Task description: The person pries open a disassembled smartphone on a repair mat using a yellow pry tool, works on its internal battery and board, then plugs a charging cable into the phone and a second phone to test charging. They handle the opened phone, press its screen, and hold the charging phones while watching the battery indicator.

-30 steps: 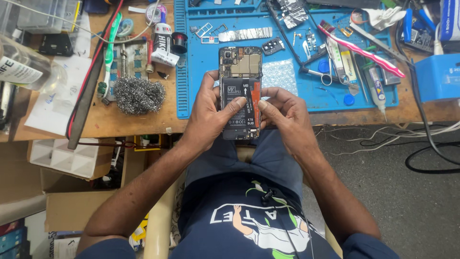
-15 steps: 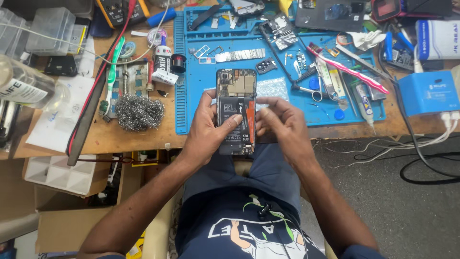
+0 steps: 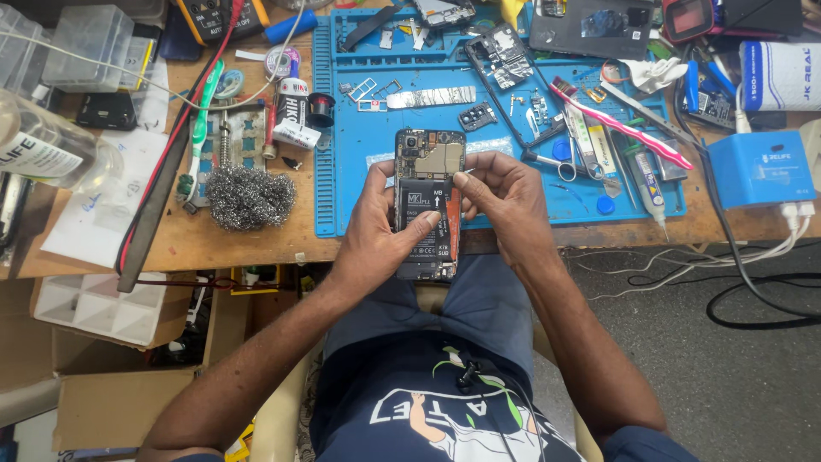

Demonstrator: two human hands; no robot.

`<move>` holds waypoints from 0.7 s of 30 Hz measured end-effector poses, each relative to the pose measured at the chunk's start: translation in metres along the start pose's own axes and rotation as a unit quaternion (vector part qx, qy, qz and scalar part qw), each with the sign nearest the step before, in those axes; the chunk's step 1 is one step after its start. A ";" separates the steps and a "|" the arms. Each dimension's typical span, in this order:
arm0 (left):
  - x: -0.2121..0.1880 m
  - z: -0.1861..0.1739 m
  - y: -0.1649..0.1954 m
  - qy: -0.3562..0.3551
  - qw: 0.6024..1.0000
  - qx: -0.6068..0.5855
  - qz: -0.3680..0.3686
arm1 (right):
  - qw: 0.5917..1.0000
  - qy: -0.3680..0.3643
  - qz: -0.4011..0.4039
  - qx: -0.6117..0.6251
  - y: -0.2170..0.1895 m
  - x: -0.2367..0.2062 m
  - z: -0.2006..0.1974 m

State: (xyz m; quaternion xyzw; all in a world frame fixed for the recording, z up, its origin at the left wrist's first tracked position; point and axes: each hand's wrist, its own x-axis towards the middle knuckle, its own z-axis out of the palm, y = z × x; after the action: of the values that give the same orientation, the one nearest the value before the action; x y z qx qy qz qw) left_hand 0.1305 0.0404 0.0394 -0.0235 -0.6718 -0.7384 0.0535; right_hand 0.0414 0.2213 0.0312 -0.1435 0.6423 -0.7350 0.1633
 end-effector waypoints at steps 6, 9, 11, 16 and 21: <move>0.000 -0.001 0.000 0.011 0.996 0.091 0.003 | 0.998 -0.001 -0.013 -0.058 -0.002 0.003 0.000; -0.001 -0.001 0.000 0.004 0.997 0.081 0.019 | 0.999 -0.001 -0.016 -0.052 -0.004 0.003 0.001; -0.001 -0.001 0.000 0.007 0.995 0.094 0.019 | 0.999 0.002 -0.010 -0.041 -0.004 0.003 0.001; -0.001 -0.002 0.000 0.003 0.995 0.098 0.000 | 0.998 0.000 -0.013 -0.061 -0.004 0.003 0.004; 0.000 -0.003 0.000 -0.006 0.996 0.094 -0.005 | 0.996 0.014 -0.012 -0.091 -0.004 0.000 0.006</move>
State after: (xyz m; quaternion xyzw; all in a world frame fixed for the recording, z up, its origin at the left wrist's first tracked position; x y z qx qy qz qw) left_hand 0.1309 0.0376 0.0387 -0.0194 -0.7388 -0.6719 0.0483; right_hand 0.0434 0.2162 0.0361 -0.1549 0.7068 -0.6775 0.1317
